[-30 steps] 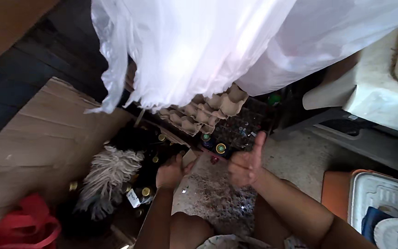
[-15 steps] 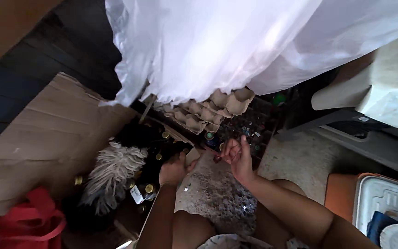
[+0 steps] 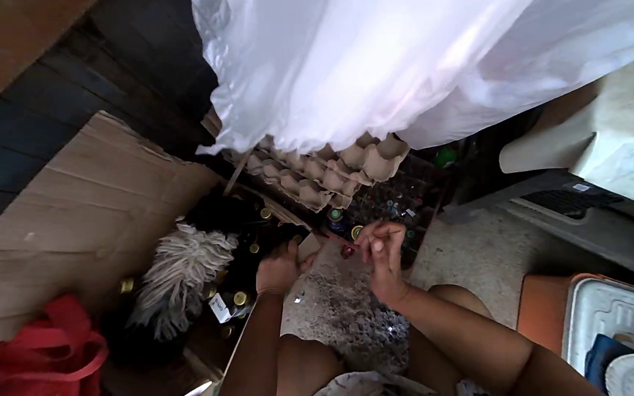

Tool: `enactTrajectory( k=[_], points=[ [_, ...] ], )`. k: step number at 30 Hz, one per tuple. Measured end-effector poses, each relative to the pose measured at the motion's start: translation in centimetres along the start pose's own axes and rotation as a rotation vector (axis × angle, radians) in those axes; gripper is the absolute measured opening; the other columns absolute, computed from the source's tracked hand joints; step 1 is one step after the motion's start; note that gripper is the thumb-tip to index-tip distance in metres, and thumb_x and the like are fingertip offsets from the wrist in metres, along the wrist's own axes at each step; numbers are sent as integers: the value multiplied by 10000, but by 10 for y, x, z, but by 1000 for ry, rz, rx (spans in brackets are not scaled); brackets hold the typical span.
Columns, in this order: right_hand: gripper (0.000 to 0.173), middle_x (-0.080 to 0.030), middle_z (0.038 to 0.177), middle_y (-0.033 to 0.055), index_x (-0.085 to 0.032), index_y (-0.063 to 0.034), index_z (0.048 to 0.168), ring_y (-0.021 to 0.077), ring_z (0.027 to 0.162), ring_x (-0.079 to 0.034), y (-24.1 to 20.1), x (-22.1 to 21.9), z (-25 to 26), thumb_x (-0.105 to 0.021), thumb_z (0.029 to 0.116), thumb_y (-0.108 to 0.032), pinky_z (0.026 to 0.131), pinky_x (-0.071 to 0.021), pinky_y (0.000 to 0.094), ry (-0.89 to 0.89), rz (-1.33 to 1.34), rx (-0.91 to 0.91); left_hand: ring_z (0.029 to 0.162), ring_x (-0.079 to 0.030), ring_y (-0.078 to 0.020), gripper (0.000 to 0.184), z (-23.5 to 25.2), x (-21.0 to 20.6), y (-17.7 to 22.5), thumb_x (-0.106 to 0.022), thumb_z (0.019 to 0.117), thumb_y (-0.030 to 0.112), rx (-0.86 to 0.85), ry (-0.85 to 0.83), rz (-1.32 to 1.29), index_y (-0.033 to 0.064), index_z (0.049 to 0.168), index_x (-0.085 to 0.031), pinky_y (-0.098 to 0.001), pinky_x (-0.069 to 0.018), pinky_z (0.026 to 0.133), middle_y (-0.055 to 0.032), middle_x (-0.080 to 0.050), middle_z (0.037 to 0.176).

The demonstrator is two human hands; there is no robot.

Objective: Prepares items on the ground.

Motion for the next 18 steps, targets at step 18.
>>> enactTrajectory(
  k=[18],
  points=[
    [431,-729,1085,130,-552,5,1435,123,708,-646,-3,-16,-8,-523,1035,-152,669,-563,293,-477,-415,-68,963,-723,-464,678,2,6,2,-610,935,573,25,-84,1,-50,1197,-666,-593,-567,742,-278,-717,1067]
  ],
)
Point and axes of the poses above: each hand's wrist, its own z-axis towards the middle knuckle, its own x-axis out of the back of the hand, y = z × x, the point moved 3 cm from there along z, towards the middle knuckle
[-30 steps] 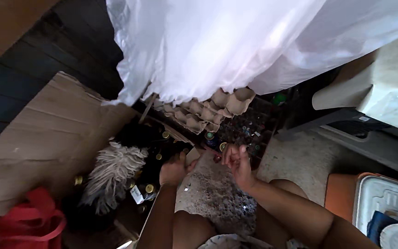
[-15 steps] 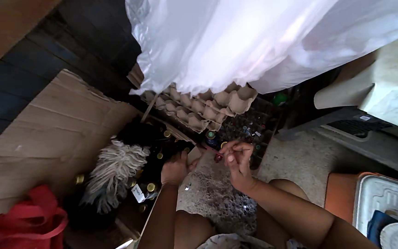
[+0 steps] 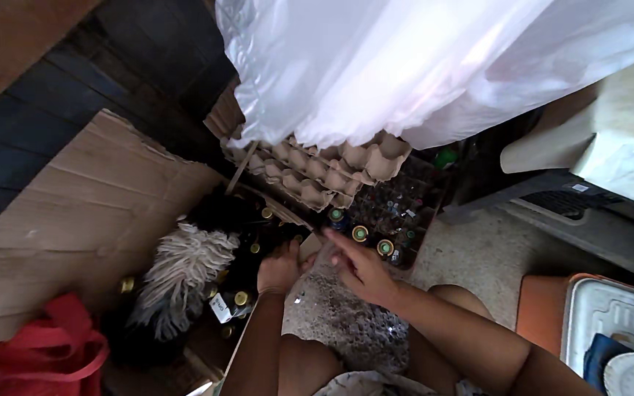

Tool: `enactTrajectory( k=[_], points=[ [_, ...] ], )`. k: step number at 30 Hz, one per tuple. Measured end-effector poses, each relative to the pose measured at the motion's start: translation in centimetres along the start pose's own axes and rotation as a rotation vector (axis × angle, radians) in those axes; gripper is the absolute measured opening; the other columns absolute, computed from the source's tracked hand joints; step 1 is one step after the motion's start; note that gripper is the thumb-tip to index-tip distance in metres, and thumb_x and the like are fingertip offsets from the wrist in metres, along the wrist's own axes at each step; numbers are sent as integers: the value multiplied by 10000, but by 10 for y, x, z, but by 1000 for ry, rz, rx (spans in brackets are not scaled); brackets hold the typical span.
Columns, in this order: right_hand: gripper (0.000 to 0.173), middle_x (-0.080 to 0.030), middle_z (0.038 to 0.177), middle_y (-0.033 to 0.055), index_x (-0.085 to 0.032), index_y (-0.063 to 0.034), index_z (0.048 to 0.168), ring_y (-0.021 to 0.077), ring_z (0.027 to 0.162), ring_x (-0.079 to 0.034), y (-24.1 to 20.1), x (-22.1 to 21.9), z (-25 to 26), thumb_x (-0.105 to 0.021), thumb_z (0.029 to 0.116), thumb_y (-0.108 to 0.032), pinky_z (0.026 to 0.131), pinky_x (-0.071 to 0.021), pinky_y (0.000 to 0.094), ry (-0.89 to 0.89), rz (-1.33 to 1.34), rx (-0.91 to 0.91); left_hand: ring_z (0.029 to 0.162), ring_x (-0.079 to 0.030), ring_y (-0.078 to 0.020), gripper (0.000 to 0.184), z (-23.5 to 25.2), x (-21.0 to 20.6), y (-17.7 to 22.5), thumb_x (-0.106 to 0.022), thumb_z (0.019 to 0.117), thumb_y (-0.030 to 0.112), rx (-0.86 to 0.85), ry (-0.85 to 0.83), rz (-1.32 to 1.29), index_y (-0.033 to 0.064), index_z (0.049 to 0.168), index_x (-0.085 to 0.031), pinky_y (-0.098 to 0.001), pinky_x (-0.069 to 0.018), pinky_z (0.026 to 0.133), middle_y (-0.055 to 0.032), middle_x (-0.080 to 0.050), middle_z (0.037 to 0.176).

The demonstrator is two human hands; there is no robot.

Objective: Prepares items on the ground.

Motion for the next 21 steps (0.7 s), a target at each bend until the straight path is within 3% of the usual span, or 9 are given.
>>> enactTrajectory(
  k=[1,2,3,5,10,13,18,21],
  points=[
    [418,-708,878,125,-595,-12,1417,181,635,-612,1,-3,1,-516,1040,-175,630,-541,361,-154,-43,-143,995,-714,-467,670,1,1,0,-619,942,559,14,-33,-6,-49,1222,-654,-597,-562,772,-280,-710,1099],
    [392,-702,809,149,-644,-38,1370,252,646,-638,5,-6,1,-502,1046,-207,654,-547,441,-310,-98,-251,1013,-711,-466,667,1,1,1,-622,942,554,25,-48,-5,-45,1232,-649,-595,-561,790,-277,-709,1116],
    [368,-708,812,174,-682,-48,1306,311,709,-675,7,-9,0,-492,1052,-236,708,-551,509,-454,-154,-310,1027,-708,-463,667,0,0,1,-626,944,557,34,-61,-4,-40,1242,-645,-594,-561,803,-272,-709,1130],
    [345,-704,817,183,-713,-39,1196,348,766,-690,7,-13,-1,-488,1059,-262,740,-540,554,-614,-205,-307,1010,-713,-464,664,0,-2,0,-630,936,567,34,-40,-1,-30,1226,-657,-596,-567,786,-268,-715,1108],
    [289,-699,774,183,-723,-27,1129,352,715,-698,-11,-18,-17,-530,1042,-224,673,-544,564,-571,-127,-222,968,-723,-461,641,-3,2,3,-673,922,544,44,-16,-10,-24,1220,-671,-598,-572,762,-261,-725,1077],
    [279,-711,797,182,-724,-38,1130,362,751,-717,-25,-12,-32,-532,1045,-221,682,-556,575,-590,-113,-223,930,-726,-474,647,-3,2,2,-696,907,542,45,-15,6,-39,1191,-679,-619,-573,729,-274,-725,1050],
    [324,-726,878,192,-695,-57,1205,381,843,-721,-47,17,-49,-491,1075,-273,745,-545,603,-623,-27,-391,952,-720,-487,677,4,4,3,-683,924,555,89,-139,85,-50,1227,-656,-628,-569,751,-289,-720,1062],
    [335,-733,948,203,-679,-56,1250,387,893,-723,-48,24,-65,-483,1073,-264,784,-552,604,-560,3,-547,1044,-703,-470,684,8,9,10,-645,954,560,154,-296,100,-25,1308,-621,-623,-556,849,-279,-707,1150]
  ],
)
Point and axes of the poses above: each hand's wrist, its own z-axis towards the middle knuckle, its own x-axis out of the back of the hand, y = z × x, the point moved 3 cm from there along z, towards the middle knuckle
